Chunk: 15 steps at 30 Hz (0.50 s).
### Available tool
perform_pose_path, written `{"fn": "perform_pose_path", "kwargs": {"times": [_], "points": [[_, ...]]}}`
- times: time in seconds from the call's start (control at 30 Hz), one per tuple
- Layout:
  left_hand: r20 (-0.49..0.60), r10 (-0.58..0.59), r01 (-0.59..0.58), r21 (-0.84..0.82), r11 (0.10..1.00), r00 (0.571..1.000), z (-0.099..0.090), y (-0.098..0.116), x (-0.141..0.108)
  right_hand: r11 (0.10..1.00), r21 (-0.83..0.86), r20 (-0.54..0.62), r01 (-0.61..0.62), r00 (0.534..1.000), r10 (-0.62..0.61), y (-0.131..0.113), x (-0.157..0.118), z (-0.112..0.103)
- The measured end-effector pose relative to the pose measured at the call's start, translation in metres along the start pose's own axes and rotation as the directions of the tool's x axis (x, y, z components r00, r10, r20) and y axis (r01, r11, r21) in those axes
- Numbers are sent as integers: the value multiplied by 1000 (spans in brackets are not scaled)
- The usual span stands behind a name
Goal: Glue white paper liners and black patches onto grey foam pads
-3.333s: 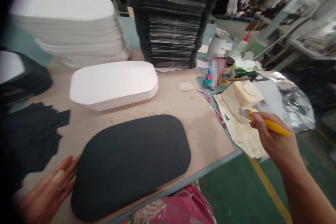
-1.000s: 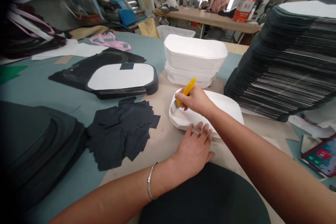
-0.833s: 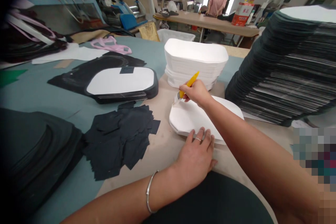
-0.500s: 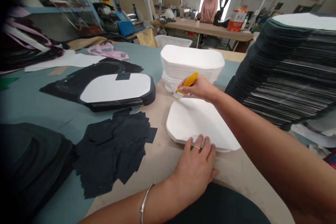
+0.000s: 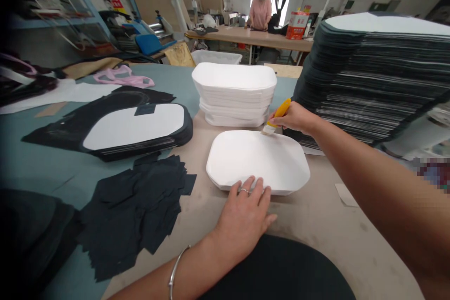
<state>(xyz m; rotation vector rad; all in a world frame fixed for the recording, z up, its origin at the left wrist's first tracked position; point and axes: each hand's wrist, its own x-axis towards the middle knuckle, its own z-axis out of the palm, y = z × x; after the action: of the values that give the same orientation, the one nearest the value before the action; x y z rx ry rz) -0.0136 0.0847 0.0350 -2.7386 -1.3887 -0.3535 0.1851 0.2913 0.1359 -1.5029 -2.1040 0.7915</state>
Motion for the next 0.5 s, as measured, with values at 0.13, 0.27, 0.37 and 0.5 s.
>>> {"fn": "perform_pose_path", "kwargs": {"times": [0.13,0.27,0.37,0.5], "points": [[21,2,-2,3,1000,1000,-3,-1,2,986,-146,-100,-80,993,66,14,-31,-17],[41,5,-6,15,1000,999,-8,0,3,954,-273,-239,-127,969,60,22,-61,-20],[67,23,-24,18,1000,998,-16,0,4,933,-325,-322,-152,946,42,23,-86,-12],[137,10,-1,-71,997,991,-35,-19,23,879,-457,-313,-138,950,-14,5,-127,0]]}}
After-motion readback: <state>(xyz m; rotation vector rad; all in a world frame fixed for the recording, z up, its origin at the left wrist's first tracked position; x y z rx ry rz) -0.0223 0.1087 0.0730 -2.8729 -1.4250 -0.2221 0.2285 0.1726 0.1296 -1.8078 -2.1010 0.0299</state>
